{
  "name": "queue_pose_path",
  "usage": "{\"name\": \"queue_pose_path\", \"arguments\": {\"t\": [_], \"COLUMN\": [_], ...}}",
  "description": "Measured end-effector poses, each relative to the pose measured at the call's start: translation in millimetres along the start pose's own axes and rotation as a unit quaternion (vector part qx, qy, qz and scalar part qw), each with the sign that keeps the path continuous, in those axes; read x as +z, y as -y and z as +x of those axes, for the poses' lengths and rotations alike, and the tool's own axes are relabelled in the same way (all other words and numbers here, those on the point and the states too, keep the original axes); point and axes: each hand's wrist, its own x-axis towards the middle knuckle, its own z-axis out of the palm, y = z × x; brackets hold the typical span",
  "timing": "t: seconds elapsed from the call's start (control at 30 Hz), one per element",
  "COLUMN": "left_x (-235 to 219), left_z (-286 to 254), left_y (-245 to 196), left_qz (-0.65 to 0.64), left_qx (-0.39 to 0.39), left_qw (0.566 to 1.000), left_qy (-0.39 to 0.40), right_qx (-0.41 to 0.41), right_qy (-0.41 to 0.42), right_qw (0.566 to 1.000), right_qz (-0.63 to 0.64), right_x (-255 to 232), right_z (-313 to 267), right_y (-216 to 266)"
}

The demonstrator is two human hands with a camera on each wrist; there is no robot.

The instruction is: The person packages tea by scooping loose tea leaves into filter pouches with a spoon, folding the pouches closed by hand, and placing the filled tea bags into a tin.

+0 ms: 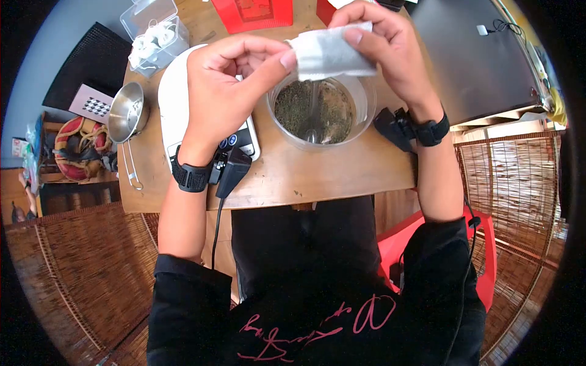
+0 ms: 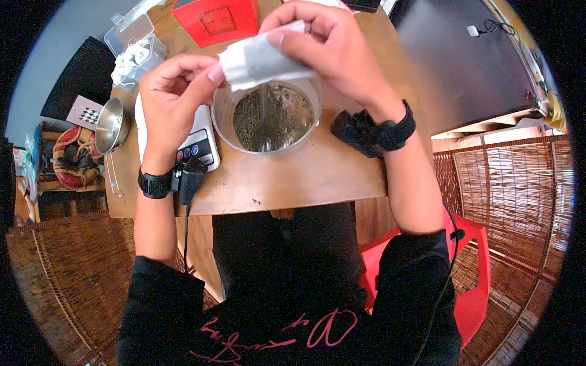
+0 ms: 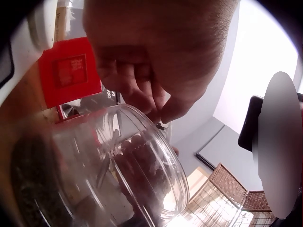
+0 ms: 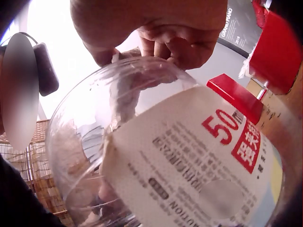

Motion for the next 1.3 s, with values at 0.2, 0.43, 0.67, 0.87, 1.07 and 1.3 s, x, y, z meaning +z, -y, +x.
{"name": "queue_pose_path", "arguments": {"t": [0.2, 0.43, 0.67, 0.87, 1.07, 1.3], "left_x": [0, 3, 6, 4, 0, 3], "left_z": [4, 3, 3, 3, 2, 1], "left_y": [4, 3, 11, 16, 9, 7], "left_qz": [-0.031, -0.007, -0.002, 0.033, 0.078, 0.059], "left_qx": [0.016, 0.007, 0.022, 0.019, -0.005, 0.016], "left_qw": [0.999, 1.0, 1.0, 0.999, 0.997, 0.998], "left_qy": [-0.028, -0.003, -0.015, -0.017, 0.003, 0.001], "right_qx": [0.044, 0.04, -0.02, -0.039, -0.027, -0.004], "right_qy": [0.035, 0.059, 0.085, 0.078, 0.048, 0.065], "right_qw": [0.992, 0.99, 0.982, 0.964, 0.963, 0.958], "right_qz": [-0.113, -0.119, -0.167, -0.25, -0.265, -0.28], "right_x": [-28, -15, -20, -11, -5, -9], "right_z": [0, -3, -2, -4, -4, -5], "right_y": [8, 20, 13, 8, 15, 21]}}
